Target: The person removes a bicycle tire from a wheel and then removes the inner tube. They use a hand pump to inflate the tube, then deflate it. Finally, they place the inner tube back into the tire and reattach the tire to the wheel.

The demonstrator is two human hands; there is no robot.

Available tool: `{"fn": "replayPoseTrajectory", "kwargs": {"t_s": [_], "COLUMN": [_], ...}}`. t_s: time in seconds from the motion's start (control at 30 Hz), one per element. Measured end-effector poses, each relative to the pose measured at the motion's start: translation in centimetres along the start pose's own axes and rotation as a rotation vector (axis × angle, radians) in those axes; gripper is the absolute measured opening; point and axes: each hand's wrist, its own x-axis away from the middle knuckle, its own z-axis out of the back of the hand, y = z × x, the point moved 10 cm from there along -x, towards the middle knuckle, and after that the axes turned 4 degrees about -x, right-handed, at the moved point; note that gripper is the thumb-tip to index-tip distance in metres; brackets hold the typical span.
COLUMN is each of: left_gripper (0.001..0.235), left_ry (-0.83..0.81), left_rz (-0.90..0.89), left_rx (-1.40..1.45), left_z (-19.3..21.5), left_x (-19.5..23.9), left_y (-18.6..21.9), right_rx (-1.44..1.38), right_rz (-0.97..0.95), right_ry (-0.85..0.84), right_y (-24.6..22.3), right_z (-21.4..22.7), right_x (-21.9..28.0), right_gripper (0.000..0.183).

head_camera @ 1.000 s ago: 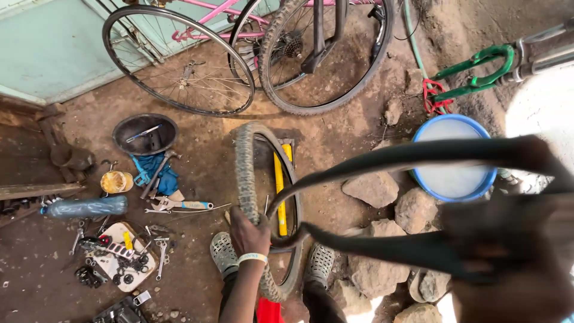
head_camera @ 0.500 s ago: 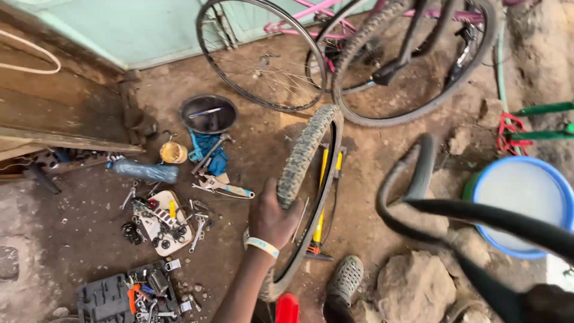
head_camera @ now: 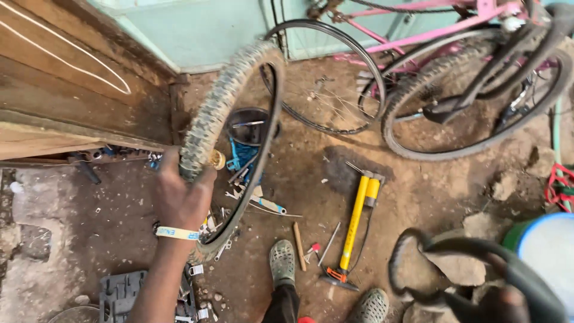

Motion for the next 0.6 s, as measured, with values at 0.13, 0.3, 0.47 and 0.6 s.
{"fn": "replayPoseTrajectory", "kwargs": {"t_s": [0.13,0.3,0.47,0.6], "left_gripper": [0.022,0.038,0.028,0.033], "left_ry": [0.075,0.195,0.304,0.384], "left_rz": [0.069,0.097,0.184,0.229], "left_rx": [0.035,0.208,0.334,0.210], "left_z": [2.4,4.8,4.3,3.6], "left_x": [-4.3,-8.8,-12.8,-18.7], "left_y": [-2.7,-5.9,-10.6,-13.4], "right_rx": [-0.032,-0.275,-0.164,-0.282], "right_rz": [-0.071,-0.216,-0.217,-0.177], "right_ry": [0.035,0.219,-0.091,-0.142], "right_y": [2.1,5.8,3.8,3.4], "right_z": [-12.6,-21.5,-31.2,-34.5], "right_x": [-1.1,-3.5,-4.9,-4.4], "right_gripper": [0.053,0.018,0.037,0.020]}}
